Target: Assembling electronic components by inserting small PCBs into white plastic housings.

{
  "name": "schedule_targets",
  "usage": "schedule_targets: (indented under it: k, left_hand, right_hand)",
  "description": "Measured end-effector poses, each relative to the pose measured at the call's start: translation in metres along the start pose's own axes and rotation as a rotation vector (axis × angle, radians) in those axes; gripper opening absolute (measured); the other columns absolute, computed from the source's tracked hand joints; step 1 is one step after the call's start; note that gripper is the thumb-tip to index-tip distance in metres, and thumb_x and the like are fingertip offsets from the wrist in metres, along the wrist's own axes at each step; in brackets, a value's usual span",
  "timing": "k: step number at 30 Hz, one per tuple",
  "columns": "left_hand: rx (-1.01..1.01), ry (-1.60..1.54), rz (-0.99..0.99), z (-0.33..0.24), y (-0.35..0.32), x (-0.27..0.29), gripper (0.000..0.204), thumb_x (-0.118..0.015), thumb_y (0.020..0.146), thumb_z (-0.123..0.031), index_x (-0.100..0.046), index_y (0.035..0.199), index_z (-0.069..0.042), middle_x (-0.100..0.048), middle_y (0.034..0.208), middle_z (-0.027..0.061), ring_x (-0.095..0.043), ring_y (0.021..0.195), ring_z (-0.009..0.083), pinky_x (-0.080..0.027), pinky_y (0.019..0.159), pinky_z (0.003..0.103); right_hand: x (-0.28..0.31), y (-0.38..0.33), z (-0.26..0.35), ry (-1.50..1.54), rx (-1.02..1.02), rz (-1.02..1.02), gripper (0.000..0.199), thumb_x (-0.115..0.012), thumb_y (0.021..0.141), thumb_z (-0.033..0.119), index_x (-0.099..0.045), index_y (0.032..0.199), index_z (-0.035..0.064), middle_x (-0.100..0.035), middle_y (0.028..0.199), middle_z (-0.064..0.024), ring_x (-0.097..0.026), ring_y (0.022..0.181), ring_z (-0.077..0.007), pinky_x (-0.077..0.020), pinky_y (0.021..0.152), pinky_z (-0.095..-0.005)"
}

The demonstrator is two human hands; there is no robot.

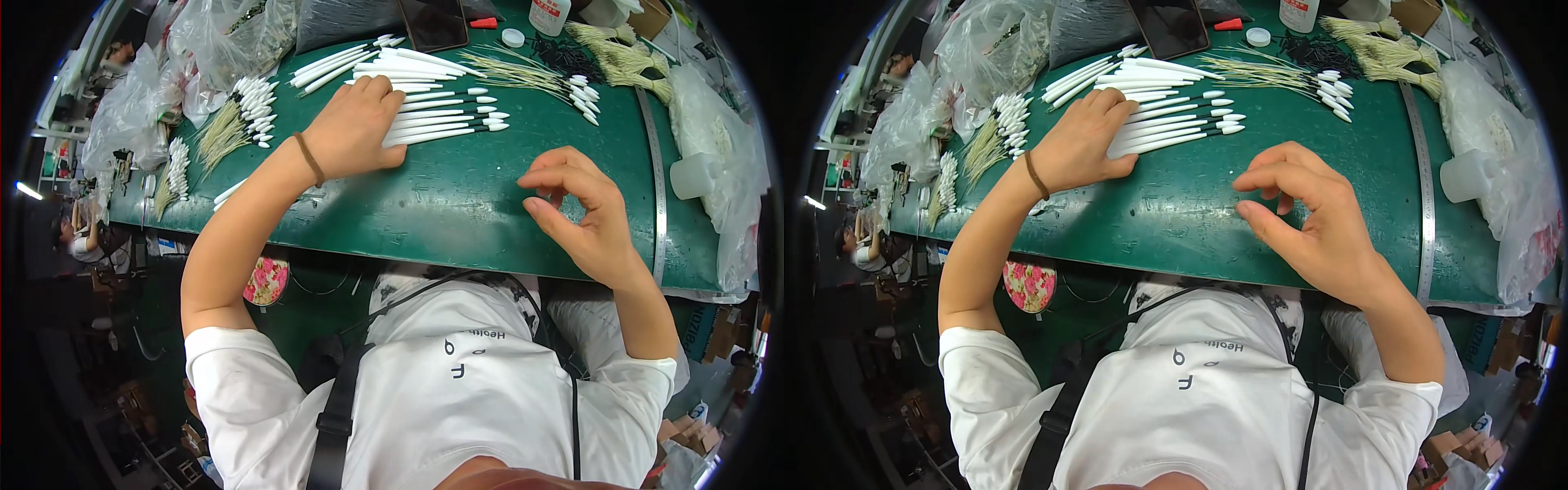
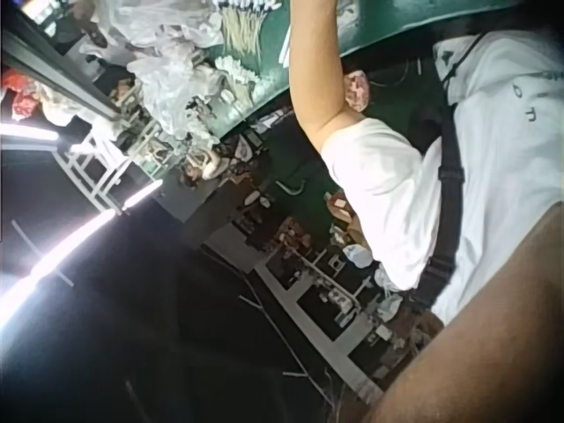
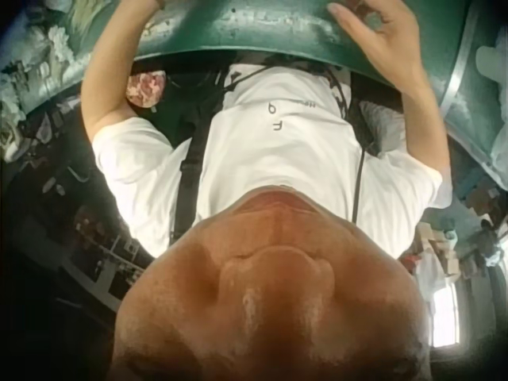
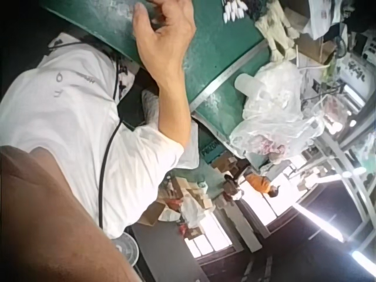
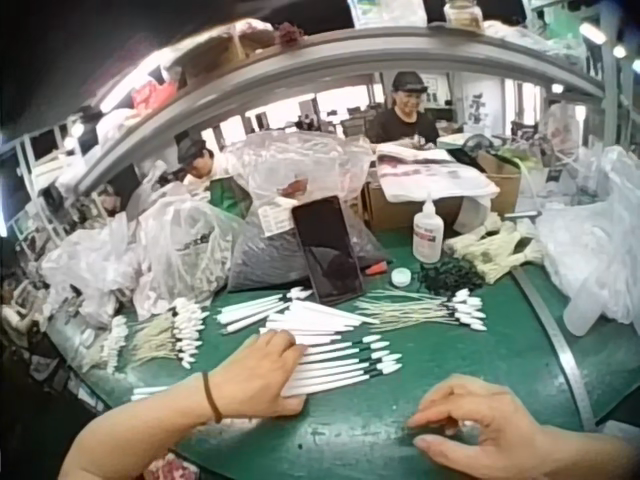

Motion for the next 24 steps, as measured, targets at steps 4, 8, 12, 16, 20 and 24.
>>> schedule_targets:
  k: [4, 8, 12, 16, 20, 24]
  left_hand:
    - [-0.024, -0.003, 0.05, -0.004, 0.003, -0.003, 0.054, -0.068, 0.071, -0.021, -0.051, 0.114, 0.005, -0.05, 0.109, 0.0183, -0.049, 0.104, 0.0329, -0.042, 0.091, 0.037]
    - [-0.048, 0.164, 0.082, -0.019, 0.002, -0.008, 0.049, -0.064, 0.074, -0.019, -0.05, 0.113, 0.007, -0.05, 0.105, 0.0162, -0.05, 0.099, 0.0298, -0.043, 0.087, 0.036]
    - [-0.056, 0.376, 0.104, -0.024, 0.002, -0.016, 0.045, -0.06, 0.075, -0.014, -0.049, 0.113, 0.007, -0.051, 0.102, 0.0146, -0.051, 0.096, 0.0266, -0.044, 0.083, 0.034]
    - [-0.059, 0.375, 0.067, -0.02, 0.004, -0.021, 0.043, -0.058, 0.075, -0.012, -0.049, 0.113, 0.006, -0.051, 0.102, 0.0143, -0.051, 0.096, 0.0263, -0.044, 0.082, 0.033]
    - [-0.029, 0.358, 0.028, -0.011, 0.007, -0.024, 0.041, -0.056, 0.076, -0.009, -0.05, 0.114, 0.005, -0.052, 0.103, 0.0148, -0.051, 0.097, 0.027, -0.045, 0.083, 0.034]
    - [-0.017, 0.34, -0.012, -0.008, 0.008, -0.024, 0.039, -0.054, 0.077, -0.008, -0.05, 0.114, 0.004, -0.053, 0.103, 0.0154, -0.052, 0.098, 0.028, -0.045, 0.083, 0.036]
  right_hand:
    - [0.002, -0.003, -0.003, 0.008, 0.003, -0.007, 0.019, -0.065, 0.076, 0.0, -0.065, 0.095, 0.0004, -0.058, 0.095, -0.0081, -0.051, 0.076, -0.0134, -0.0411, 0.063, -0.0244]
    - [0.003, -0.008, -0.006, 0.021, 0.004, -0.01, 0.019, -0.065, 0.077, 0.0, -0.065, 0.095, 0.0003, -0.058, 0.096, -0.008, -0.051, 0.076, -0.0132, -0.0411, 0.063, -0.0243]
    - [0.003, -0.01, -0.007, 0.035, -0.007, -0.009, 0.018, -0.065, 0.077, 0.0, -0.065, 0.095, 0.0003, -0.058, 0.096, -0.0077, -0.051, 0.076, -0.0129, -0.0415, 0.064, -0.0241]
    - [0.003, -0.013, -0.008, 0.038, -0.013, -0.004, 0.017, -0.066, 0.078, 0.001, -0.065, 0.095, 0.0003, -0.058, 0.097, -0.0076, -0.052, 0.077, -0.0128, -0.0419, 0.064, -0.024]
    - [0.002, -0.014, -0.01, 0.046, -0.013, -0.003, 0.017, -0.066, 0.078, 0.001, -0.065, 0.095, 0.0003, -0.058, 0.097, -0.0075, -0.052, 0.076, -0.0128, -0.0421, 0.064, -0.024]
    - [0.001, -0.015, -0.011, 0.05, -0.028, 0.001, 0.017, -0.066, 0.078, 0.001, -0.065, 0.095, 0.0004, -0.058, 0.097, -0.0074, -0.052, 0.077, -0.0126, -0.0424, 0.064, -0.0238]
Point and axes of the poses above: each hand's wrist, its own y-axis towards the middle knuckle, its own x-axis out of the back of the hand, z = x × y, the point moved 9 cm from there along y, towards the middle knuckle
